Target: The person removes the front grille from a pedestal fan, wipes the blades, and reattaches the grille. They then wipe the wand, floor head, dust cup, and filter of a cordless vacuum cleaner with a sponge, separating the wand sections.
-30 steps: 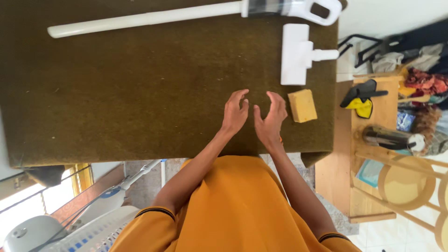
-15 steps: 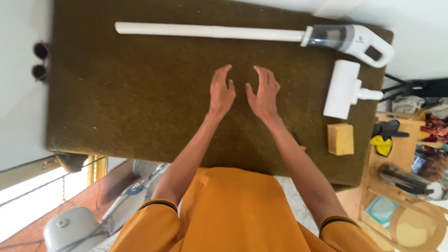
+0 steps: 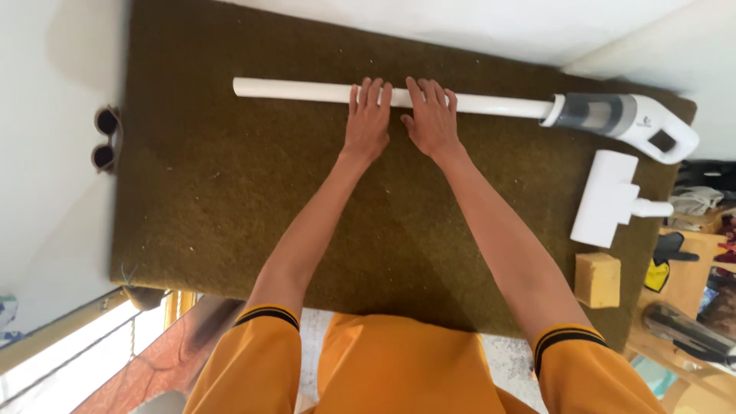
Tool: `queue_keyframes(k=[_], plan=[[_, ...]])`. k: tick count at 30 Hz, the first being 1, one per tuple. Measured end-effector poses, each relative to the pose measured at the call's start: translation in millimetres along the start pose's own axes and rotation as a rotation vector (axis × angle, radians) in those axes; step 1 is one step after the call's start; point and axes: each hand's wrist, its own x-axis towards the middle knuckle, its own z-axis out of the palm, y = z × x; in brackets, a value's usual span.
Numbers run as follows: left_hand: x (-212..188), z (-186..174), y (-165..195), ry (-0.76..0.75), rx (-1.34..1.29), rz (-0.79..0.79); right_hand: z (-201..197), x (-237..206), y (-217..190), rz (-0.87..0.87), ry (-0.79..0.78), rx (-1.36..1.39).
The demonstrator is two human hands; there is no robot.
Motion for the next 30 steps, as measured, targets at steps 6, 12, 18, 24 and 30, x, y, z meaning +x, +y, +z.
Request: queue_keyframes(k=[6,12,18,24,30], plan=[[12,8,-11,-0.090,0.133,-0.004,14,18,14,-0.034,-0.117,-0.103],[14,16,-20,-0.036,0.301,0.151,17,24,23,-0.060,-0.223,-0.034],[15,17,-23,-0.071,0.324,0.134,26,28,17,-0.072,-0.286,-0.149],[18,19,-27,-0.055,0.223,0.109,31,24,18,-0.134,-0.238,-0.186],[19,19,-31,-0.212,0.122,0.122,34,20,17,-0.173,-0.183,-0.173]])
